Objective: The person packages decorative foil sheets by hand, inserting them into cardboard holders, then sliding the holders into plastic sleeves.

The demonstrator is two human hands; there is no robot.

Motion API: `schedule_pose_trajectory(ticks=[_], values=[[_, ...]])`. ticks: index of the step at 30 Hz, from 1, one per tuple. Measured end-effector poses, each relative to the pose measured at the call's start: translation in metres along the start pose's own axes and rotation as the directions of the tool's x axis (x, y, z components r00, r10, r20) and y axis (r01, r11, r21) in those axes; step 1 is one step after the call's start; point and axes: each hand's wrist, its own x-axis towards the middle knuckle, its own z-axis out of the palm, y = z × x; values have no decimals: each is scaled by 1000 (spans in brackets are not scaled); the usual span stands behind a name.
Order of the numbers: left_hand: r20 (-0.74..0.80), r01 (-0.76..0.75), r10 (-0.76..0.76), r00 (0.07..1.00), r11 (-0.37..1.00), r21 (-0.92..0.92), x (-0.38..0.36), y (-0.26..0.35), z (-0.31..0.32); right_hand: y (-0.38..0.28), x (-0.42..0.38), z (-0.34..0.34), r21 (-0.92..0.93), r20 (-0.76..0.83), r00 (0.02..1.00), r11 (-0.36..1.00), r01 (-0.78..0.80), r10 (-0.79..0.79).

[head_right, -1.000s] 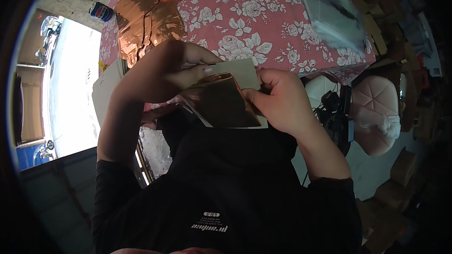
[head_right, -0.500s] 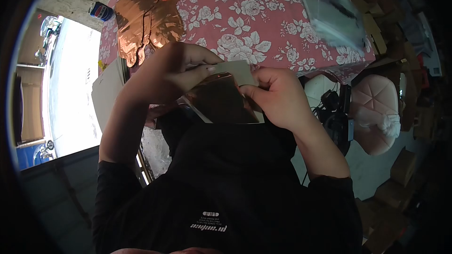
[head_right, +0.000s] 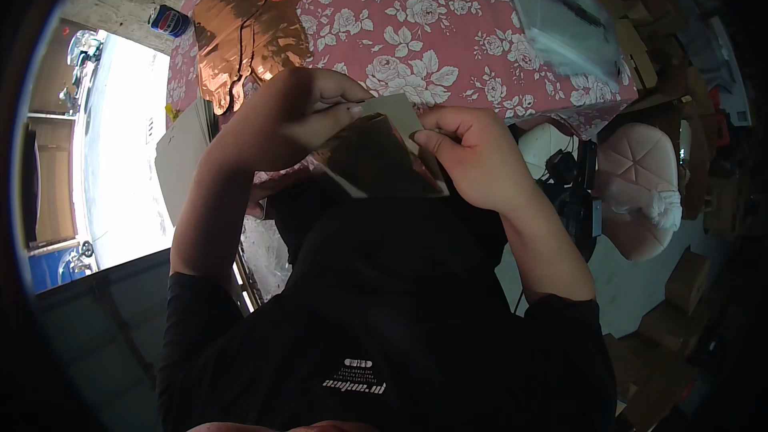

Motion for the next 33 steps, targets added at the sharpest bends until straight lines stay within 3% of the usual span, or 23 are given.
schedule_pose_trajectory(ticks=[5, 9, 15, 16, 18, 21, 24, 26, 30, 33], values=[[-59, 0, -12, 998, 979, -202, -3, -10, 16, 11, 1, 1, -117, -21, 999, 992, -40, 37], [-27, 64, -70, 997, 980, -190, -4, -7, 16, 5, 1, 7, -143, -30, 1000, 990, -9, 5], [-72, -32, 15, 997, 972, -234, -5, -8, 17, 13, 9, 6, -168, -11, 998, 984, 57, -59], [-42, 19, -27, 999, 984, -180, -5, -3, 14, 14, 9, 7, -169, -10, 998, 984, 57, -60], [-14, 70, -72, 997, 990, -124, -7, 6, 11, 16, 9, 11, 41, 13, 1000, 999, 3, -3], [-31, 7, -6, 1000, 999, 31, -9, 12, 11, 19, 9, 11, 6, -4, 999, 999, 40, -40], [-1, 68, -69, 998, 996, -62, -6, 10, 12, 15, 8, 12, 55, -2, 1000, 998, -4, 5], [-73, -49, 36, 997, 984, -171, -3, 1, 17, 16, 7, 11, 63, 7, 1000, 998, 15, -15], [-56, -31, 19, 998, 971, -235, -2, -3, 18, 8, 6, 5, 187, 38, 999, 982, -22, 15], [-54, -28, 14, 998, 962, -273, -2, -2, 19, 14, 5, 0, 27, 72, 997, 999, -43, 41]])
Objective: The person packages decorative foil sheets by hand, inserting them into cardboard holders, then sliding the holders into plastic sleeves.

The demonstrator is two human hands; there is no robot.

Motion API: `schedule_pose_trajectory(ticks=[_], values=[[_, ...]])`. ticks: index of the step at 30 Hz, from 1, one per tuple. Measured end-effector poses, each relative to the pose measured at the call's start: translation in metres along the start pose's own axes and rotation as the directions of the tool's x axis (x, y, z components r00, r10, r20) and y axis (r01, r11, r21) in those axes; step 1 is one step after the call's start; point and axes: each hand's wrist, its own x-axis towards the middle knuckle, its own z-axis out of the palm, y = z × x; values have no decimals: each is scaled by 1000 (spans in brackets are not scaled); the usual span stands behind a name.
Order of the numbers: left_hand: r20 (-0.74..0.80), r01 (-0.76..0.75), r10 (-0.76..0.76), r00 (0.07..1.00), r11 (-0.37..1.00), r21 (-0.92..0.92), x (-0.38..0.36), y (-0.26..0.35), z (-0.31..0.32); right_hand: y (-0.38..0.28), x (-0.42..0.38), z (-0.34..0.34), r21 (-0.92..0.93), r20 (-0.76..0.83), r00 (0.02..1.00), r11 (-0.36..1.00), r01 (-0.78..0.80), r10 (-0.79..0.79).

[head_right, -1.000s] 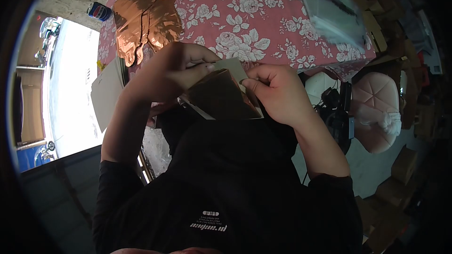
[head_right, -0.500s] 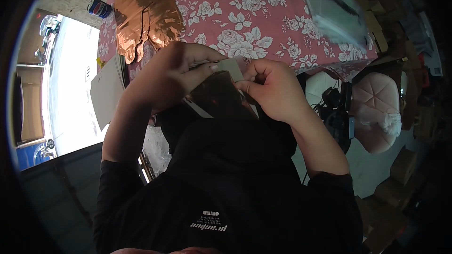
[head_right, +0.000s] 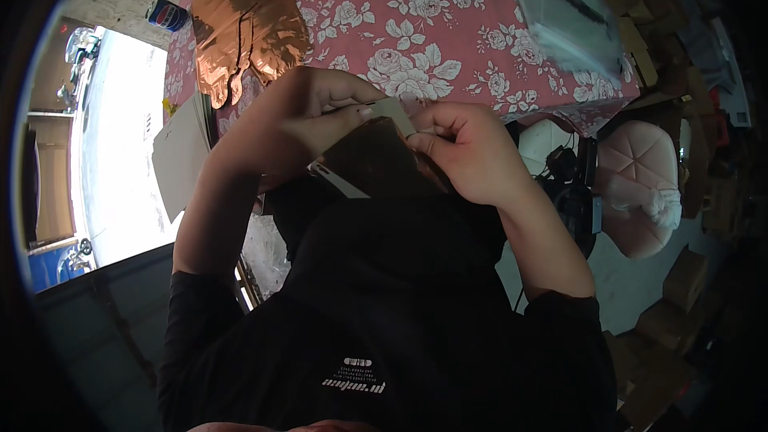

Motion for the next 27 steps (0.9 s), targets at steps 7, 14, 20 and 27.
schedule_pose_trajectory(ticks=[7, 14, 20, 27], values=[[-42, -105, 111, 993, 987, 125, -3, 2, 5, 1, -3, 13, -67, -102, 991, 995, 79, -85], [-608, -470, 487, 627, 859, 204, -29, -31, -27, 12, -8, -18, 284, -205, 964, 932, 227, -172], [-376, -81, -129, 918, 865, -496, -63, -61, 26, 43, -16, -28, 517, -132, 979, 832, 202, -156], [-406, -76, -191, 894, 827, -557, -67, -78, 45, 78, -17, -36, 505, -107, 978, 837, 210, -181]])
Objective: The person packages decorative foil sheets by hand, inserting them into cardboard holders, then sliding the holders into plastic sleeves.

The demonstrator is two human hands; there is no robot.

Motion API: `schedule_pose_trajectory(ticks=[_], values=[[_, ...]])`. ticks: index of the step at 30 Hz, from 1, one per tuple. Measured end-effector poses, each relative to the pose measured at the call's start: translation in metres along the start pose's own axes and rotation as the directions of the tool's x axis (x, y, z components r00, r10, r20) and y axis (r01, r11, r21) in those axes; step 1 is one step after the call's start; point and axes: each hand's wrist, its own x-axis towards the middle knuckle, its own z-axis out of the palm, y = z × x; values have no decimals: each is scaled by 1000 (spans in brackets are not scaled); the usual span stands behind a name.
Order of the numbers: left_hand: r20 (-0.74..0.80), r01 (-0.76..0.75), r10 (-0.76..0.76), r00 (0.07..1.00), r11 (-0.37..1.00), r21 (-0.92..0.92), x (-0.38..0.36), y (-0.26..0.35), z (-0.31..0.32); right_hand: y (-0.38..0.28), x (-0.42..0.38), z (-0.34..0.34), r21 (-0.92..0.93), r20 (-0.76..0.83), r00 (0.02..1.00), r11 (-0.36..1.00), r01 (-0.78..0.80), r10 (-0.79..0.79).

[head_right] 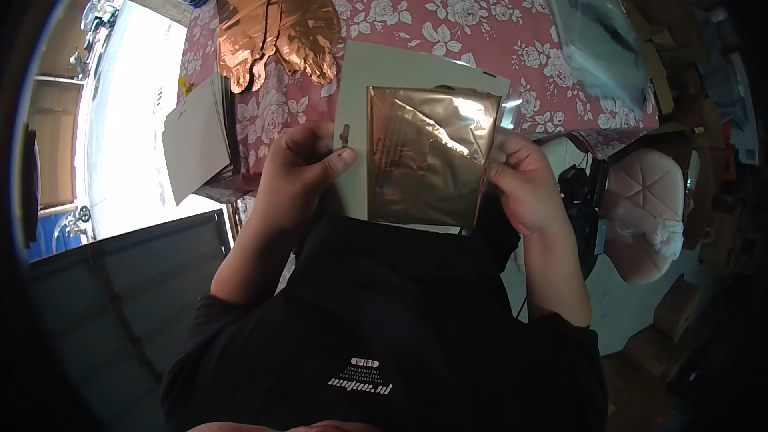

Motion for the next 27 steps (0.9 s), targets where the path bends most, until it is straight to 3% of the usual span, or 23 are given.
schedule_pose_trajectory(ticks=[2, 3, 4, 6, 9, 16, 18, 22, 24, 27], values=[[-10, -1, 1, 1000, 1000, 9, 2, 1, 2, 1, -3, 2, -83, -9, 980, 977, -197, 197], [-19, 6, -6, 1000, 1000, 15, 3, 1, 2, 1, -3, 7, -38, 29, 995, 994, -99, 100], [-19, 9, -9, 1000, 1000, 15, 3, 0, 0, 1, -3, 13, -36, 28, 994, 994, -102, 103], [54, -32, 30, 998, 998, 52, 4, -3, -6, -5, -5, 24, -108, -82, 996, 993, -53, 44], [62, -5, 7, 998, 1000, -24, 6, -4, 0, -8, -6, 23, -144, -72, 996, 988, -56, 46], [77, -40, 40, 996, 999, 5, 5, 6, 1, -1, -12, 14, -156, -68, 996, 986, -60, 49], [32, 11, -11, 999, 1000, -8, 11, 0, -4, 5, -12, 16, -202, -59, 998, 979, 19, -31], [-57, 57, -57, 997, 998, -12, 10, 5, 5, 1, -10, 24, -152, -127, 992, 988, 8, -27], [111, 126, -115, 987, 987, -99, 9, 6, -2, 0, -11, 20, -182, -100, 995, 983, 1, -20], [74, 60, -57, 996, 997, -42, 9, 6, 0, -8, -13, 31, -212, -130, 991, 976, -58, 31]])
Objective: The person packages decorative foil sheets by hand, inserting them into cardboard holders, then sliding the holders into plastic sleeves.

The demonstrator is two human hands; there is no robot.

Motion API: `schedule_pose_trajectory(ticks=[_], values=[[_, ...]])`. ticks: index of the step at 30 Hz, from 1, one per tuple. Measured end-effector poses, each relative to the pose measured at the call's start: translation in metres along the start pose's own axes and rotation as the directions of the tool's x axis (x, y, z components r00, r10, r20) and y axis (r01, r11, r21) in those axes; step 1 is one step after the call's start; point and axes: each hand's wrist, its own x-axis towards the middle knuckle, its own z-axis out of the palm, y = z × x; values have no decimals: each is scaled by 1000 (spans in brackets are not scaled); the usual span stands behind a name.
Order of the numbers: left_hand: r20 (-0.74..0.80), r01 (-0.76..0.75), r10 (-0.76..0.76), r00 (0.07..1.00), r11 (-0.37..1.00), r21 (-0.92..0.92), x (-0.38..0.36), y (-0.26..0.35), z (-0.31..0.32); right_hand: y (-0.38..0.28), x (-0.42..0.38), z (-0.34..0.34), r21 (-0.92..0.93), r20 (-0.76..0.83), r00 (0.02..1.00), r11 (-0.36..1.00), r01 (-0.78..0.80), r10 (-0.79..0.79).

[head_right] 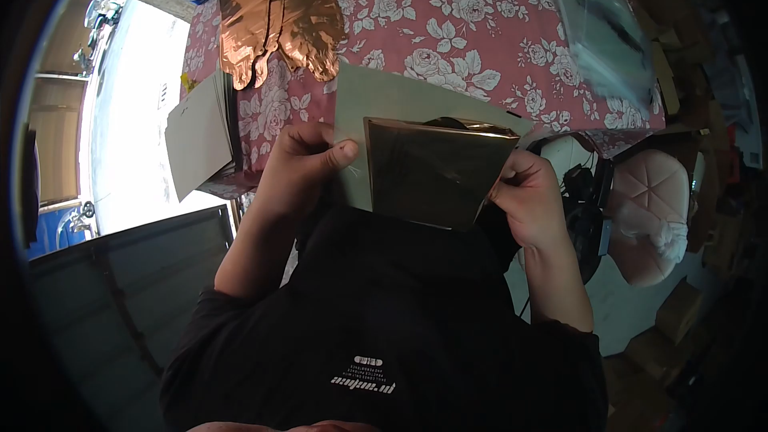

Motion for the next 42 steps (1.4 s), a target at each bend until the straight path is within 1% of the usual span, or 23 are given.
schedule_pose_trajectory(ticks=[1, 3, 4, 6, 7, 9, 13, 15, 16, 18, 21, 22, 24, 25, 27, 31, 33, 34, 36, 37, 39, 40, 42], values=[[2, -2, 2, 1000, 1000, 2, 1, 0, 1, 2, 1, -2, 1, -1, 1000, 1000, 3, -3], [-102, -47, 25, 994, 975, -217, 2, -1, 5, 7, 2, -8, 1, 28, 999, 1000, -25, 25], [-101, -49, 27, 994, 975, -216, 3, -3, 3, 7, 2, -8, 1, 27, 999, 1000, -23, 23], [-83, -70, 58, 995, 986, -150, 3, -12, -3, 7, 2, -4, 24, 51, 999, 1000, 1, -2], [-87, -71, 59, 994, 986, -149, 2, -14, -7, 9, 2, -6, 24, 56, 998, 1000, -1, -1], [-44, -22, 16, 999, 989, -147, 1, -16, -12, 13, 2, -10, 64, 117, 993, 998, 10, -18], [-55, -16, 6, 998, 981, -193, 2, -19, -5, 10, 2, -7, 112, 137, 990, 993, -29, 13], [-74, -31, 21, 997, 990, -137, 2, -17, -4, 11, 2, -8, 80, 110, 994, 996, -36, 28], [-74, -31, 21, 997, 990, -138, 2, -14, -1, 9, 2, -7, 79, 109, 994, 996, -37, 28], [-90, -36, 32, 995, 998, -52, 1, -7, 5, 6, 2, -1, 32, 80, 997, 999, -12, 9], [-72, -52, 51, 996, 998, -23, 0, -16, -2, 8, 2, -2, -5, 96, 995, 999, 34, -34], [-72, -52, 50, 996, 998, -23, 1, -17, -4, 8, 1, -2, -4, 96, 995, 999, 34, -33], [-1, -44, 44, 999, 995, -87, 2, -17, -8, 8, 1, -2, -4, 88, 995, 999, 35, -35], [-3, -45, 45, 999, 995, -87, 1, -15, -6, 8, 1, -4, -3, 90, 995, 999, 35, -34], [-39, -11, 5, 999, 987, -161, 0, -9, -2, 9, 1, -6, 74, 112, 993, 996, 40, -48], [2, -20, 21, 1000, 995, -93, -1, -14, -11, 8, 4, 2, 43, 112, 993, 998, 42, -47], [6, -23, 24, 1000, 986, -165, 1, -11, -11, 4, 5, 6, 40, 67, 998, 999, 12, -15], [6, -23, 24, 1000, 986, -165, 3, -8, -5, 5, 5, 6, 40, 67, 998, 999, 12, -15], [-137, -171, 151, 979, 974, -150, 7, -2, 11, 9, 4, 5, 43, 44, 999, 999, 22, -24], [-137, -169, 149, 979, 974, -150, 7, -5, 7, 11, 4, 5, 43, 43, 999, 999, 20, -22], [-35, -147, 147, 988, 989, 20, 6, -12, -7, 14, 4, 4, 55, 57, 996, 997, 58, -61], [-35, -145, 145, 989, 989, 19, 6, -14, -9, 13, 4, 4, 54, 56, 997, 997, 56, -59], [-42, -62, 57, 997, 991, -118, 6, -15, -11, 13, 4, 5, 60, 68, 995, 995, 75, -79]])
